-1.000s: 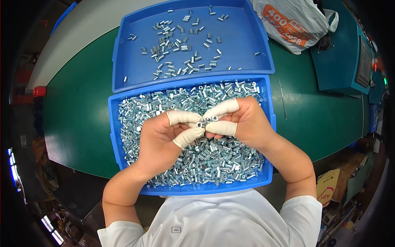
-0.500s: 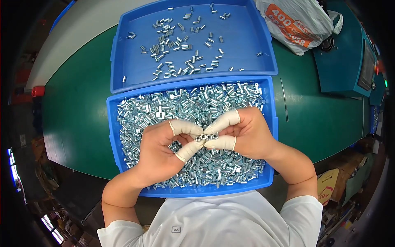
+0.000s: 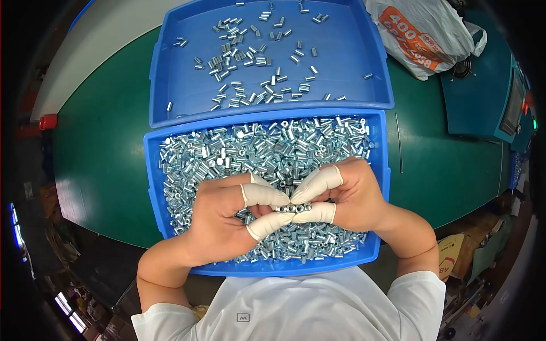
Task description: Sorting and inspecting small metal screws from a blue bin on a factory workbench.
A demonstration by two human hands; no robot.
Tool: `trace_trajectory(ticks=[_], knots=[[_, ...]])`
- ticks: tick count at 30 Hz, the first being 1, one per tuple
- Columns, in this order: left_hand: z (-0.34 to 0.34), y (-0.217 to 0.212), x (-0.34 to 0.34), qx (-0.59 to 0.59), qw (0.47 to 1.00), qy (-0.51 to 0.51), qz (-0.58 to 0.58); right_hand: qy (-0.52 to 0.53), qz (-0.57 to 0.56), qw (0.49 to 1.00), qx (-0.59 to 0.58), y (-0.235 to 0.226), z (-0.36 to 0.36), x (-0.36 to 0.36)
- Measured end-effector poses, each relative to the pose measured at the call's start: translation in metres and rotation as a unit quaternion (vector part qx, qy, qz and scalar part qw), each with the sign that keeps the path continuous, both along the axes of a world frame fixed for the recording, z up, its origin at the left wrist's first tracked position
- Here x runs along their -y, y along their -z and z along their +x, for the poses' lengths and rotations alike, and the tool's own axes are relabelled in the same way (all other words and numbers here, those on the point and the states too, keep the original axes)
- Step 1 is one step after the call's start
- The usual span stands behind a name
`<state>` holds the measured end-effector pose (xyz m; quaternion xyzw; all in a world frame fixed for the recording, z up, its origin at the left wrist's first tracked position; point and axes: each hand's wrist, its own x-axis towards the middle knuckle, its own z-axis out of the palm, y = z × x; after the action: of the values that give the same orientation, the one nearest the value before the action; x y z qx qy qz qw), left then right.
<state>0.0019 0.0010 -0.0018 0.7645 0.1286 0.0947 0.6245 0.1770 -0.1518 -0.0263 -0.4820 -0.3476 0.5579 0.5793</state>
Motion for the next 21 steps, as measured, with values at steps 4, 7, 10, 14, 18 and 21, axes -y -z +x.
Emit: trace_trajectory(ticks=[4, 7, 10, 14, 18, 21], knots=[[-0.0003, 0.0032, -0.0008, -0.007, 1.000, 0.003, -0.026, -0.011, -0.010, 1.000, -0.016, -0.0052, 0.0007, -0.0021], [-0.0003, 0.0051, -0.0009, -0.002, 0.999, 0.002, -0.054, -0.010, -0.018, 0.999, -0.033, -0.0043, -0.0005, -0.0023], [-0.0009, 0.0065, -0.0016, -0.002, 0.999, 0.008, -0.047, -0.005, -0.019, 0.998, -0.055, -0.0035, -0.0009, -0.0018], [0.0001, 0.0063, -0.0015, 0.008, 0.999, 0.005, -0.037, -0.003, -0.037, 0.996, -0.077, -0.0049, -0.0020, -0.0019], [0.0000, 0.0062, -0.0006, 0.005, 0.999, 0.002, -0.049, -0.003, -0.049, 0.995, -0.084, -0.0081, -0.0028, -0.0026], [-0.0012, 0.0073, 0.0005, -0.011, 0.996, -0.008, -0.084, -0.010, -0.058, 0.994, -0.088, -0.0085, -0.0020, -0.0029]])
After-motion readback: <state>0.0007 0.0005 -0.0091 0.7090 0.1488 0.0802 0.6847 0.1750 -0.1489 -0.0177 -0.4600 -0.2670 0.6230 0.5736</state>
